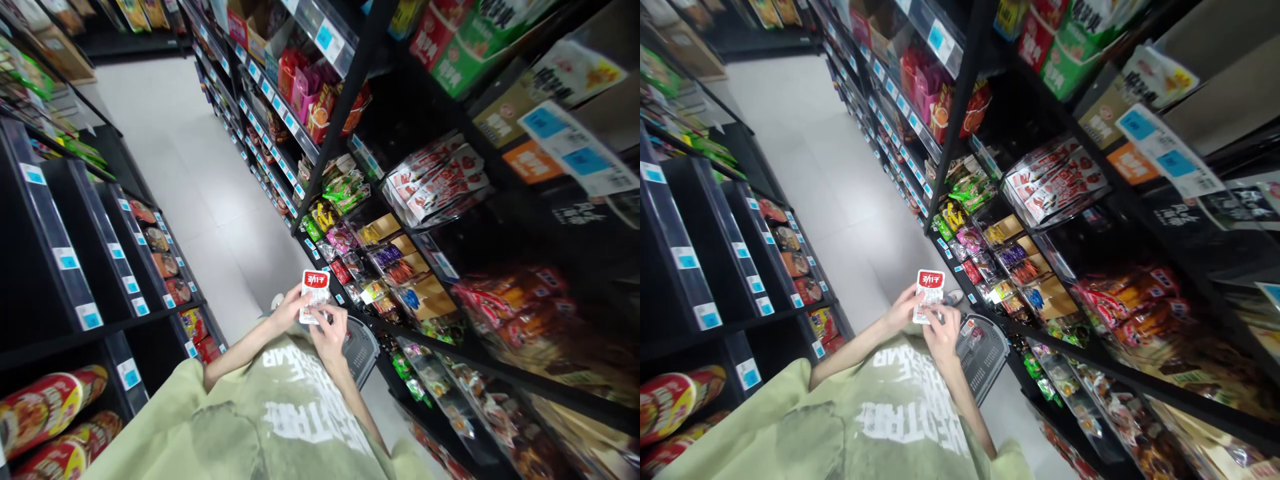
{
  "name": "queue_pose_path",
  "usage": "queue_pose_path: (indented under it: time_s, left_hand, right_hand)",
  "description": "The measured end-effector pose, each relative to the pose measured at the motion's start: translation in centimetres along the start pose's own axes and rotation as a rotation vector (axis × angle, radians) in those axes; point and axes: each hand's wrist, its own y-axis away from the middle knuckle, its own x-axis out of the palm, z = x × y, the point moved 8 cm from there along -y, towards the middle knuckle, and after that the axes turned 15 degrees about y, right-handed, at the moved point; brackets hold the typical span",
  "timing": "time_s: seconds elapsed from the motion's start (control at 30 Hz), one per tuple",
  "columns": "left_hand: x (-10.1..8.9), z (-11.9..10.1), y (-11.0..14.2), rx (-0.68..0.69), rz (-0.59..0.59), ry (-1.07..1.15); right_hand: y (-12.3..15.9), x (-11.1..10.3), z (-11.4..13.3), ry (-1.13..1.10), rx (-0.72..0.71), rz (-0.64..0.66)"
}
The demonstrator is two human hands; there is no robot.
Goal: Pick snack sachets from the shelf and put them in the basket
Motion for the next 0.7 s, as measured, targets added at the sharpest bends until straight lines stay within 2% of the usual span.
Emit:
queue_pose_path:
  time_s: [0.07, 0.17, 0.3, 0.7]
  left_hand:
    - [0.2, 0.5, -0.1, -0.026, -0.034, 0.085]
    - [0.9, 0.8, -0.3, -0.045, -0.046, 0.186]
    - [1.2, 0.6, -0.1, -0.031, -0.097, 0.223]
    - [1.3, 0.8, 0.3, -0.007, -0.117, 0.209]
  right_hand:
    - [0.4, -0.5, 0.1, 0.021, -0.004, -0.056]
    - [0.7, -1.9, 0.8, 0.021, -0.065, -0.232]
    - [0.7, -3.4, 1.5, -0.026, -0.145, -0.384]
    - [0.9, -3.9, 1.1, -0.067, -0.134, -0.386]
